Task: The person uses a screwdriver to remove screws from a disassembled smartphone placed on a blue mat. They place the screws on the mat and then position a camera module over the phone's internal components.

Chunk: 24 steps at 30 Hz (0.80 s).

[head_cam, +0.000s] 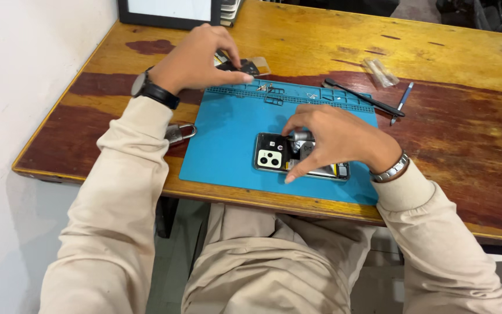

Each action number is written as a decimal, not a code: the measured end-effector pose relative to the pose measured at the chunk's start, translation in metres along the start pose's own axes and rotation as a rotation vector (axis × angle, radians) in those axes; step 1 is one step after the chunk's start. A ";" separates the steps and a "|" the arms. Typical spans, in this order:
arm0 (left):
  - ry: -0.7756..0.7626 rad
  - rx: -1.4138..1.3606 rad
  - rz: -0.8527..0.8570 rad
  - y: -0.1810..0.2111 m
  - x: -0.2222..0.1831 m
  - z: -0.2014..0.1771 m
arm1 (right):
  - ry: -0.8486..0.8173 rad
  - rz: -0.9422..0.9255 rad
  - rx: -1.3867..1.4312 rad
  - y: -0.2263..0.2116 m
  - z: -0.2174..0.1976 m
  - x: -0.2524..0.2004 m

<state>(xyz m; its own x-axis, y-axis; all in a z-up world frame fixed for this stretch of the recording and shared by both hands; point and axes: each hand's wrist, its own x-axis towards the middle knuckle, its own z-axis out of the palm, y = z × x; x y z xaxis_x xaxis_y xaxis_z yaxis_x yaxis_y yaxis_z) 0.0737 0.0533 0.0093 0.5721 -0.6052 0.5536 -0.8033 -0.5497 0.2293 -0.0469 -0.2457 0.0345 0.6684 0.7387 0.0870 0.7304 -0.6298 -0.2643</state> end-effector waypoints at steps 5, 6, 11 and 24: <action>0.005 -0.005 -0.049 -0.011 -0.003 -0.006 | -0.008 0.062 0.001 0.005 0.007 0.001; 0.004 -0.003 -0.063 -0.011 -0.003 -0.005 | -0.003 0.079 -0.015 0.006 0.008 0.001; 0.013 0.002 -0.044 -0.012 -0.005 -0.006 | -0.131 0.388 -0.145 0.014 0.004 -0.001; -0.026 0.027 -0.105 -0.010 -0.005 -0.006 | -0.239 0.977 -0.390 0.043 -0.021 -0.035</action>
<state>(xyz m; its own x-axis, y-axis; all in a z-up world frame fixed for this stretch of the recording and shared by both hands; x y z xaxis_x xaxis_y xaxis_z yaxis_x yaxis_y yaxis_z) 0.0781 0.0658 0.0092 0.6577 -0.5580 0.5061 -0.7339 -0.6260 0.2637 -0.0357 -0.3038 0.0400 0.9725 -0.1241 -0.1970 -0.0817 -0.9742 0.2102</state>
